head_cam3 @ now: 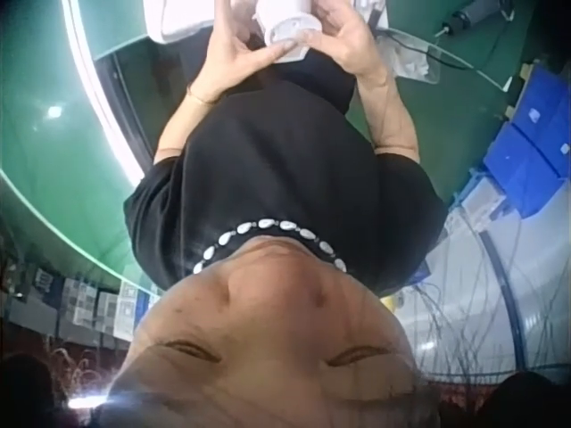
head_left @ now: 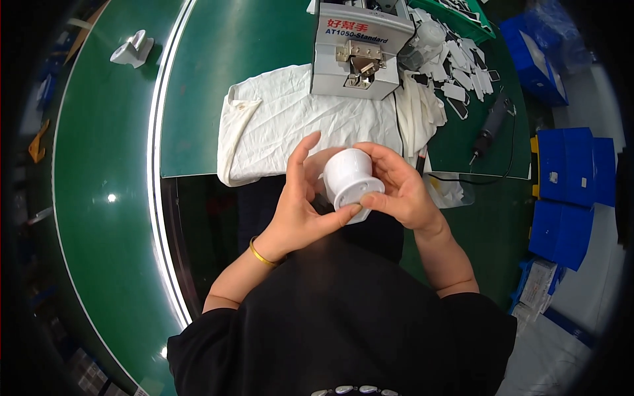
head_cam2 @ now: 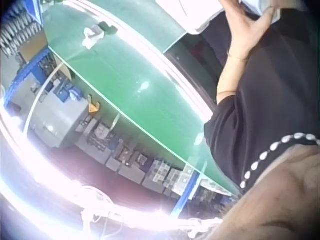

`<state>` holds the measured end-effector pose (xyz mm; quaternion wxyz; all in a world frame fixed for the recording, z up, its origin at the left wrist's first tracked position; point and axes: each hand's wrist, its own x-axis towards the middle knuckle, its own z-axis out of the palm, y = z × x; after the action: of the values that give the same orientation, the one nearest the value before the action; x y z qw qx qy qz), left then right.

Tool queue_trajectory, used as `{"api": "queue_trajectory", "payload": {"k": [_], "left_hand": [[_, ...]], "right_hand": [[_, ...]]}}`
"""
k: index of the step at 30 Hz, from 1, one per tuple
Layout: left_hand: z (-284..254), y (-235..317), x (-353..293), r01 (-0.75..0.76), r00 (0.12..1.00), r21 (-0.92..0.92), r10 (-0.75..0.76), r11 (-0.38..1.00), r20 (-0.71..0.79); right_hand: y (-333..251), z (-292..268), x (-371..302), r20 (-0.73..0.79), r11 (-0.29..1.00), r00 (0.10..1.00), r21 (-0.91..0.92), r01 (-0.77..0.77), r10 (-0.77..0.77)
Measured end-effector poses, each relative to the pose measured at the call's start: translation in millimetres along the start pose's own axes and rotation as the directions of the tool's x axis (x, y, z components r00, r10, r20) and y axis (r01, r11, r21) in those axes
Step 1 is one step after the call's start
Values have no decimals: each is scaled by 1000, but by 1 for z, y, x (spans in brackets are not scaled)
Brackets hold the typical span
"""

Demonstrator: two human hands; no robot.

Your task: Assembling white plastic components using an electric screwdriver on a production line.

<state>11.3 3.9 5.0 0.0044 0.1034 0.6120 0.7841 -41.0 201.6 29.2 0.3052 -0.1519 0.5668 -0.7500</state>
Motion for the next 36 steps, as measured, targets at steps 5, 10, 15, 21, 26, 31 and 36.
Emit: {"api": "queue_trajectory", "payload": {"k": [5, 10, 15, 21, 26, 31, 36], "left_hand": [[0, 3, -2, 25, 1000, 97, -25, 995, -3], [-6, 16, -7, 39, 997, 136, -48, 990, 64], [-17, 35, 0, -184, 981, 441, 190, 878, 31], [-15, 22, 9, -168, 977, 481, 211, 861, -37], [-15, 19, 10, -153, 981, 566, 194, 810, -12], [-14, 16, 13, -146, 985, 505, 170, 851, -2], [-8, 15, 17, -147, 987, 483, 163, 863, 9]], "right_hand": [[0, -10, -8, -8, 1000, 1000, 12, -25, 25], [-11, -55, -3, -244, 905, 923, -380, 189, -296], [-23, -97, 17, -392, 372, 659, -911, -180, -642], [-10, -100, 31, -416, 225, 634, -905, -362, -653], [0, -114, 28, -466, 221, 655, -879, -423, -595], [-14, -96, 20, -356, 264, 652, -934, -239, -669], [-47, -27, 13, 48, 274, 772, -919, 282, -634]]}}
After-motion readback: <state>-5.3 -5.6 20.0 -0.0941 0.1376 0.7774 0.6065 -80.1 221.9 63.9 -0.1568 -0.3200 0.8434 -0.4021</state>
